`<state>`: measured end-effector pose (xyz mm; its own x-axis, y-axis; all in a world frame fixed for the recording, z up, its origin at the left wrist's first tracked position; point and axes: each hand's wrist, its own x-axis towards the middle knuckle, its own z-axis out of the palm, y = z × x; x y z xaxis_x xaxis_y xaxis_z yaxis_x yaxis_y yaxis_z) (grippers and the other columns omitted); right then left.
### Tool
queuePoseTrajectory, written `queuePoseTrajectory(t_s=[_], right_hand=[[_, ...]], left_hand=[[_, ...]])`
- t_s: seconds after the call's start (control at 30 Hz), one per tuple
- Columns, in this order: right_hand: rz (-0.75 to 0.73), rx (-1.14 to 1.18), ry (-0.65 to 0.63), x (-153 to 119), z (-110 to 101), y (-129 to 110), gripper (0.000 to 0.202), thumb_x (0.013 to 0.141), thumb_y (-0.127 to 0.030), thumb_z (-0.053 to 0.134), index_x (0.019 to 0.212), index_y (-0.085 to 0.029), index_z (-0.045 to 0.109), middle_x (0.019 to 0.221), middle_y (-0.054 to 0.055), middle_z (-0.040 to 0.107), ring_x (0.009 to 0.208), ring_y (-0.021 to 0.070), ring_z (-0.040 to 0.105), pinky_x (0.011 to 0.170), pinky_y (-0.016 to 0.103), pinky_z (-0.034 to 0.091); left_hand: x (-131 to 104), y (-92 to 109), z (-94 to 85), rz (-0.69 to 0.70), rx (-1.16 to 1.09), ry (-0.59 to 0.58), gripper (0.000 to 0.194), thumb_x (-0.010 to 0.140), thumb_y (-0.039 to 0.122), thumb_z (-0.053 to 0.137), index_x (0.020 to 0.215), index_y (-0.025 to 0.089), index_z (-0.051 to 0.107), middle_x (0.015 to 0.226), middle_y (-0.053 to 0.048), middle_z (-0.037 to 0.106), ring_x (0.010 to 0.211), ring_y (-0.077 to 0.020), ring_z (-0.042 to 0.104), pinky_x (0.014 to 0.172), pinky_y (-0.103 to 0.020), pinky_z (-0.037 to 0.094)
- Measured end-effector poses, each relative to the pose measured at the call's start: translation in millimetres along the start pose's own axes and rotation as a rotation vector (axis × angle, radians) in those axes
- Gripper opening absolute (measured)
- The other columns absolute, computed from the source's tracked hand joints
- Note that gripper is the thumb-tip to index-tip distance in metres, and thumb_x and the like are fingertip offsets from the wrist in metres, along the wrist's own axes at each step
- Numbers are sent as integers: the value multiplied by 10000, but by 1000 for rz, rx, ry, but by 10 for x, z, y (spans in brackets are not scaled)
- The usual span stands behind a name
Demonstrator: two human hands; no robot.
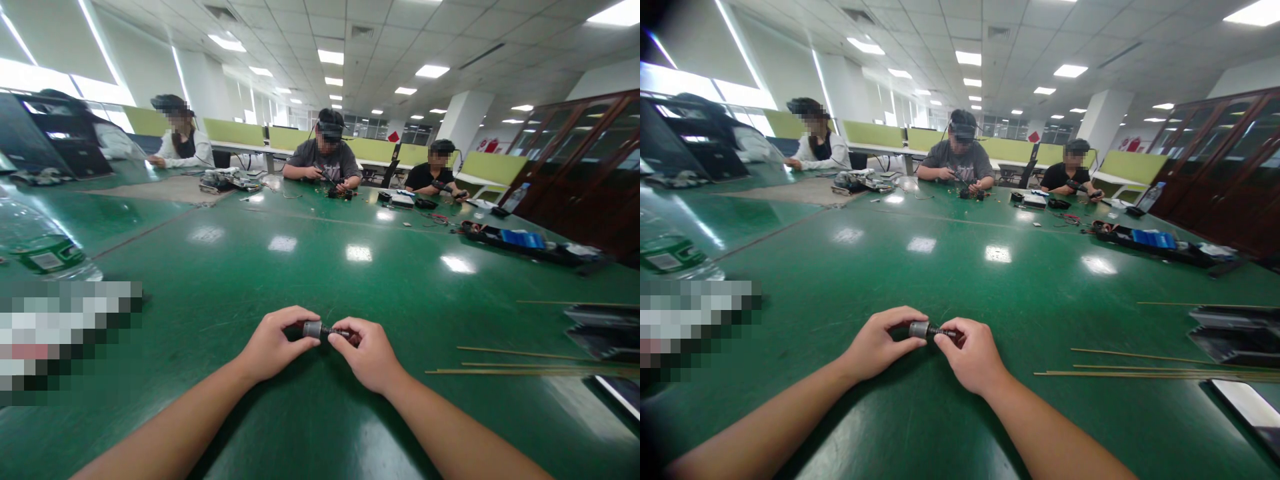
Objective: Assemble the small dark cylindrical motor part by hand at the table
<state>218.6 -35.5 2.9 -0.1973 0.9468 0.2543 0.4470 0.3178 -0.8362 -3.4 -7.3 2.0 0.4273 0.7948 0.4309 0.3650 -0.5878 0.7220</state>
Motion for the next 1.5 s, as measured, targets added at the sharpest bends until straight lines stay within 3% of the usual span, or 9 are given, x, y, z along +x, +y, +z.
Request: queuePoseTrajectory(t_s=[1.5], right_hand=[[-40,-88,66,8,13,-26,101,863,-281,672,898,-212,736,758,8,698,634,152,596,597,248,439]], left_hand=[[-1,-10,-12,13,26,12,291,816,298,739,1096,233,694,1049,-64,709,972,-226,655,889,-361,514]])
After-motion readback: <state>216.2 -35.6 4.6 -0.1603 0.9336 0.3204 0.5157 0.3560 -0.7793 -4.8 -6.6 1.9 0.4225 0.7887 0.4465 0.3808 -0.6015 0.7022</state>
